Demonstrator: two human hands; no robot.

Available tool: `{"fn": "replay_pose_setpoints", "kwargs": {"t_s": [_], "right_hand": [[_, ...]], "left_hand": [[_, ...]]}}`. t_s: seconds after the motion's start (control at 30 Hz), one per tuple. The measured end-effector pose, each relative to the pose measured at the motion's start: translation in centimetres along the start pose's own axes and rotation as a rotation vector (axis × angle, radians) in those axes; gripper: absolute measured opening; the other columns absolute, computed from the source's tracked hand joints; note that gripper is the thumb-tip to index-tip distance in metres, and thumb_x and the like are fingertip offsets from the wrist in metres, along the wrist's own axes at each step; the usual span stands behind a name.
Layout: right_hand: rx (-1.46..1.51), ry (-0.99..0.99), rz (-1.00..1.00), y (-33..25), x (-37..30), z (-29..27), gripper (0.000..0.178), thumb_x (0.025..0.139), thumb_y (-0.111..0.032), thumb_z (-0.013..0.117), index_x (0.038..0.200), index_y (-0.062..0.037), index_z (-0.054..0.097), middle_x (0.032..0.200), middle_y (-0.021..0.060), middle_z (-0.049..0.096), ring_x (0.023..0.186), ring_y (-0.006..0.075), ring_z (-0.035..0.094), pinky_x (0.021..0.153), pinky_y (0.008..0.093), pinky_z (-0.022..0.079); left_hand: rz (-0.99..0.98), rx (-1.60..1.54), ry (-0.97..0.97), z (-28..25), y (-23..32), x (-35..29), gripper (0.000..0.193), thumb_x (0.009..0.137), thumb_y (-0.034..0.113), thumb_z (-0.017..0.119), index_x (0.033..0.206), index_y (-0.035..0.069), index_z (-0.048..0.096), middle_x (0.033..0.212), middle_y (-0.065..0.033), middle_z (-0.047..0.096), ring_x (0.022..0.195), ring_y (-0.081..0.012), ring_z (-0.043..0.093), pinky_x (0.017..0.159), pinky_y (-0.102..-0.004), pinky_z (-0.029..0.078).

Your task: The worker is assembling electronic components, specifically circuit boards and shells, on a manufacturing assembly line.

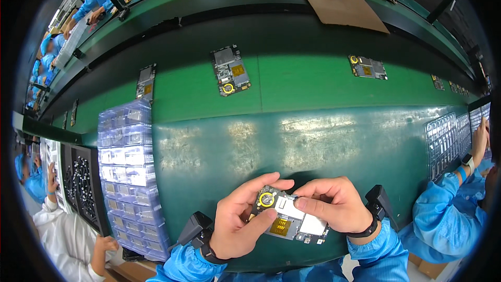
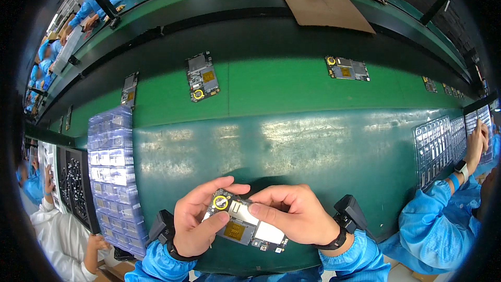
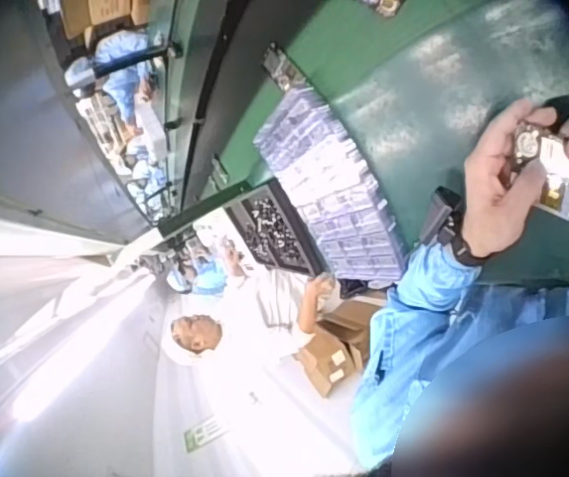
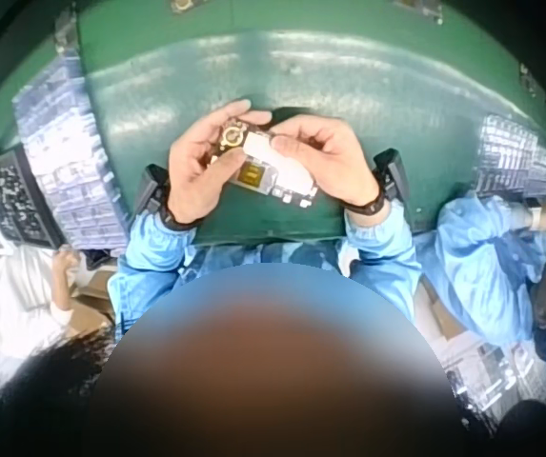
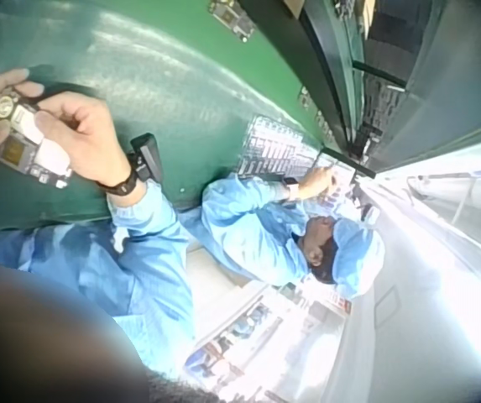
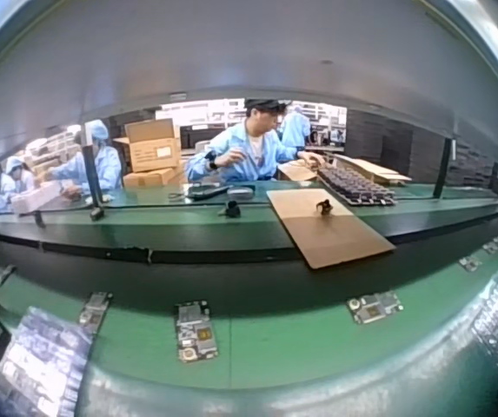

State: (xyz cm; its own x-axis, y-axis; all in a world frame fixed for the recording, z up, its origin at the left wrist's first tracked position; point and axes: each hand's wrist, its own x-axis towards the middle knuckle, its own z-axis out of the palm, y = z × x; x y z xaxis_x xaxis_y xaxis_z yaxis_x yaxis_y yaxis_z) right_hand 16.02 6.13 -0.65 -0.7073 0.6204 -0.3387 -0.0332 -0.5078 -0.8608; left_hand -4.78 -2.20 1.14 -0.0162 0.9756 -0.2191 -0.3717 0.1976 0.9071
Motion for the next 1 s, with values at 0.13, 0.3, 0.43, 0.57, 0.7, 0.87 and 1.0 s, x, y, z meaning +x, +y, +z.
{"fn": "replay_pose_setpoints", "kwargs": {"t_s": [0.13, 0.3, 0.43, 0.57, 0.7, 0.87, 1.0], "right_hand": [[-0.054, 0.048, -0.049, -0.7, -0.1, 0.3, 0.021, 0.100, -0.008, 0.069, 0.118, 0.0027, 0.071, 0.100, 0.0037, 0.075, 0.086, 0.0049, 0.064, 0.075, 0.0224, 0.053], [-0.767, 0.468, -0.693, -0.9, 0.3, 0.6, 0.031, 0.080, -0.004, 0.084, 0.110, -0.0032, 0.075, 0.103, 0.0125, 0.069, 0.095, 0.0261, 0.066, 0.083, 0.0346, 0.053], [-0.880, 0.534, -0.726, -0.4, 0.1, 1.6, 0.031, 0.072, -0.009, 0.090, 0.100, -0.0080, 0.078, 0.106, 0.0079, 0.065, 0.096, 0.0251, 0.061, 0.085, 0.0364, 0.049], [-0.953, 0.601, -0.862, -0.5, 0.2, 1.4, 0.030, 0.071, -0.008, 0.091, 0.098, -0.0085, 0.078, 0.106, 0.0072, 0.065, 0.094, 0.0250, 0.060, 0.082, 0.0367, 0.049], [-0.931, 0.481, -0.813, -0.3, -0.1, 1.3, 0.027, 0.072, -0.004, 0.090, 0.097, -0.0072, 0.078, 0.094, 0.0047, 0.066, 0.088, 0.0241, 0.062, 0.077, 0.0354, 0.050], [-0.799, 0.437, -0.742, 0.1, 0.3, 1.8, 0.024, 0.076, -0.003, 0.088, 0.098, -0.0040, 0.079, 0.088, 0.0069, 0.071, 0.072, 0.0204, 0.063, 0.062, 0.0298, 0.050], [-0.643, 0.408, -0.645, 0.5, 0.4, 2.2, 0.021, 0.083, -0.002, 0.084, 0.103, -0.0011, 0.078, 0.090, 0.0090, 0.072, 0.068, 0.0146, 0.064, 0.060, 0.0262, 0.050]], "left_hand": [[0.069, 0.030, -0.029, -0.5, -0.5, 0.1, 0.052, 0.096, -0.009, 0.057, 0.147, -0.005, 0.046, 0.141, -0.0252, 0.060, 0.124, -0.0242, 0.064, 0.107, -0.0357, 0.049], [0.328, 0.167, 0.089, 0.0, -1.7, -0.1, 0.040, 0.096, -0.011, 0.057, 0.133, -0.001, 0.044, 0.137, -0.0301, 0.059, 0.114, -0.0240, 0.066, 0.098, -0.0342, 0.053], [0.426, 0.336, 0.005, 0.0, -2.4, -0.9, 0.038, 0.096, -0.014, 0.057, 0.125, 0.002, 0.038, 0.133, -0.0339, 0.058, 0.105, -0.0173, 0.066, 0.092, -0.0300, 0.054], [0.518, 0.408, 0.070, 0.1, -3.0, -0.6, 0.039, 0.096, -0.014, 0.058, 0.124, 0.002, 0.037, 0.131, -0.0340, 0.058, 0.112, -0.0241, 0.066, 0.094, -0.0317, 0.054], [0.599, 0.432, 0.090, 0.2, -3.4, -0.5, 0.039, 0.095, -0.014, 0.059, 0.123, 0.002, 0.037, 0.130, -0.0340, 0.057, 0.119, -0.0306, 0.065, 0.097, -0.0342, 0.054], [0.633, 0.475, 0.064, 0.2, -3.6, -0.3, 0.040, 0.094, -0.015, 0.060, 0.123, 0.002, 0.037, 0.130, -0.0339, 0.057, 0.119, -0.0317, 0.065, 0.098, -0.0356, 0.055], [0.664, 0.539, 0.046, 0.2, -3.8, -0.4, 0.040, 0.094, -0.017, 0.059, 0.122, 0.001, 0.037, 0.131, -0.0339, 0.056, 0.120, -0.0344, 0.065, 0.099, -0.0368, 0.056]]}}
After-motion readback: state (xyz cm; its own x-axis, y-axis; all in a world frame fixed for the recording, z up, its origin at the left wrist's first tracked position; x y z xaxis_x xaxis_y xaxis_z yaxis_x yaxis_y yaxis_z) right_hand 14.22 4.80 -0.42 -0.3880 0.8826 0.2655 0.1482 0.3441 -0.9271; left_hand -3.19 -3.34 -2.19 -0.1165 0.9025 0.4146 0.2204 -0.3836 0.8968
